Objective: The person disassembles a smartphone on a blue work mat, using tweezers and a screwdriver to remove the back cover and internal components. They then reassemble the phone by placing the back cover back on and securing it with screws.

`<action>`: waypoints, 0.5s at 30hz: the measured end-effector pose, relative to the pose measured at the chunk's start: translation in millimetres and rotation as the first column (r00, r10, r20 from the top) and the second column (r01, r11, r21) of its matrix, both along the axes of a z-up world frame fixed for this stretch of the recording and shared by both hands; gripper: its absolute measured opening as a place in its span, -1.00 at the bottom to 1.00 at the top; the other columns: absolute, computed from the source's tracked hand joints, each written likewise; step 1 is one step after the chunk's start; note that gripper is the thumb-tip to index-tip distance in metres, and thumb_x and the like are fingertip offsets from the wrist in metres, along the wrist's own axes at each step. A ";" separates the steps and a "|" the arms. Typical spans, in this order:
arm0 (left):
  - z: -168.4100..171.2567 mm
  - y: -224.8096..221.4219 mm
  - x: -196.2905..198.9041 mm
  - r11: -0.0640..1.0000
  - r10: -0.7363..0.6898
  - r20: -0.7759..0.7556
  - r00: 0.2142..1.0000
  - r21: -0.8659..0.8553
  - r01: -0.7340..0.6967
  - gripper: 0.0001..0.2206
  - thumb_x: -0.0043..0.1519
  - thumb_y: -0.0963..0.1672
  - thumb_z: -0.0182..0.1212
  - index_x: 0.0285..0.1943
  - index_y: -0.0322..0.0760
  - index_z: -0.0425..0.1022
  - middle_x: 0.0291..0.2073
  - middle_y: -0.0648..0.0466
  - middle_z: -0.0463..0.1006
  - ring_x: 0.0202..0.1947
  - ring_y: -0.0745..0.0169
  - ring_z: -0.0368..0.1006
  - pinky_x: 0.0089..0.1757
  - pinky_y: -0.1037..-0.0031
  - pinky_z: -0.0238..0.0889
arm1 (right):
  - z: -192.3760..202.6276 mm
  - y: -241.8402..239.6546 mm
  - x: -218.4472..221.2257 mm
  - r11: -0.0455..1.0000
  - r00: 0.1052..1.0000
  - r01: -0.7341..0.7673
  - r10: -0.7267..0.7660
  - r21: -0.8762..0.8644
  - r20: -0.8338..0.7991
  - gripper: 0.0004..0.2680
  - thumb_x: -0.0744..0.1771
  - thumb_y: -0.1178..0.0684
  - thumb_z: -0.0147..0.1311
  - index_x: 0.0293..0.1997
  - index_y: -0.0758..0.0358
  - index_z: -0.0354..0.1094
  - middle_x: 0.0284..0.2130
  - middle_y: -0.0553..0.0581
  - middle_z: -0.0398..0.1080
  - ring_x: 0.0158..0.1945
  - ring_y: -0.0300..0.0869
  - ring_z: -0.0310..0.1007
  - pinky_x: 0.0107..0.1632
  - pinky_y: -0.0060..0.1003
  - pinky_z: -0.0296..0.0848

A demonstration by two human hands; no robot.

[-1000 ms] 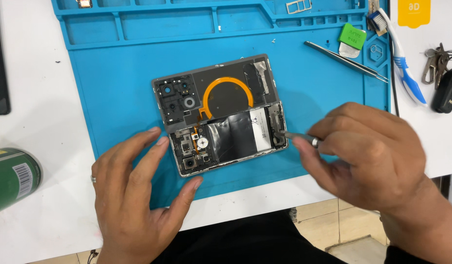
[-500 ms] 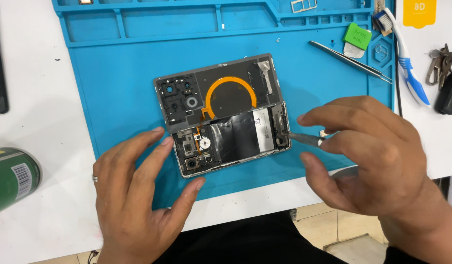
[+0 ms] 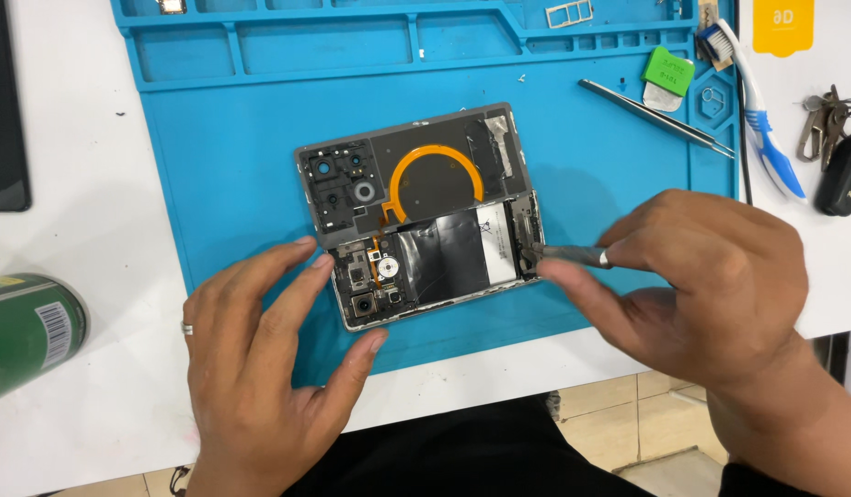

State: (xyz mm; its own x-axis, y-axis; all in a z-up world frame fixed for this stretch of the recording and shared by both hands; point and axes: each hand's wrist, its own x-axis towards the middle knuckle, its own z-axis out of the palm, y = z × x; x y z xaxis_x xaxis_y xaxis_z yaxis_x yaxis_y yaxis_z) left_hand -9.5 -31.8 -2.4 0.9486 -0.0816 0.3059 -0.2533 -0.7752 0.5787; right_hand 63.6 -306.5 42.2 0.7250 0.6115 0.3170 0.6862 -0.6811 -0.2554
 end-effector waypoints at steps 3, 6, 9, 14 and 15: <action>-1.7 0.2 0.0 1.000 0.001 0.018 1.000 -0.009 -0.001 -0.59 0.14 -0.02 0.24 0.05 -0.38 0.40 0.03 -0.19 0.44 0.00 -0.14 0.41 -0.02 0.13 0.17 | 3.5 9.4 2.6 0.991 0.991 -0.064 0.077 0.118 -0.111 -0.76 0.28 0.27 0.19 -0.30 0.32 0.04 -0.45 0.22 0.46 -0.40 -0.03 0.44 -0.37 -0.26 0.32; -0.9 -0.6 -0.4 1.000 0.001 0.015 1.000 -0.020 -0.001 -0.60 0.15 -0.03 0.24 0.07 -0.38 0.39 0.04 -0.19 0.44 0.02 -0.15 0.40 0.00 0.12 0.17 | -3.7 0.8 -3.4 0.998 0.998 0.049 -0.048 0.027 -0.028 -0.70 0.25 0.08 0.42 -0.44 0.31 0.19 -0.57 0.12 0.38 -0.51 -0.14 0.38 -0.49 -0.35 0.19; 0.7 -0.6 -1.3 0.998 0.009 0.025 1.000 -0.054 -0.008 -0.60 0.14 -0.06 0.27 0.06 -0.40 0.38 0.05 -0.20 0.44 0.05 -0.14 0.39 0.04 0.14 0.18 | -2.6 -4.9 -7.4 0.981 0.978 0.179 -0.170 0.069 -0.122 -0.72 0.20 0.02 0.42 -0.56 0.29 0.28 -0.54 0.10 0.41 -0.47 -0.18 0.41 -0.47 -0.41 0.18; 17.9 2.1 -0.1 0.969 0.043 -0.056 0.998 -0.239 -0.055 -0.63 0.15 -0.14 0.20 0.10 -0.45 0.34 0.07 -0.23 0.40 0.12 -0.13 0.36 0.13 0.18 0.24 | -31.4 -56.2 2.5 0.849 0.979 0.200 -0.157 0.489 -0.127 -0.79 0.39 0.45 0.06 -0.15 0.54 -0.03 -0.28 0.61 0.28 -0.16 0.22 0.42 -0.16 -0.14 0.38; 23.0 2.9 0.3 0.950 0.041 -0.119 0.992 -0.304 -0.076 -0.63 0.15 -0.16 0.17 0.12 -0.48 0.32 0.09 -0.23 0.39 0.16 -0.12 0.34 0.17 0.19 0.24 | -39.7 -68.3 5.3 0.794 0.959 0.277 -0.198 0.541 -0.200 -0.82 0.45 0.53 0.03 -0.10 0.57 0.04 -0.09 0.67 0.28 0.06 0.26 0.44 0.00 -0.09 0.56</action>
State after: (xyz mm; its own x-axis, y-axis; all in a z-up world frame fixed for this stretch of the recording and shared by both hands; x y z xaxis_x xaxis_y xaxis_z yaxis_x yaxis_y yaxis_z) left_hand -9.2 -28.9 20.6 0.9781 0.0563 0.2006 -0.1341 -0.5669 0.8128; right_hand 68.9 -374.9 2.5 0.8814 0.1600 0.4445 0.4565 -0.5305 -0.7142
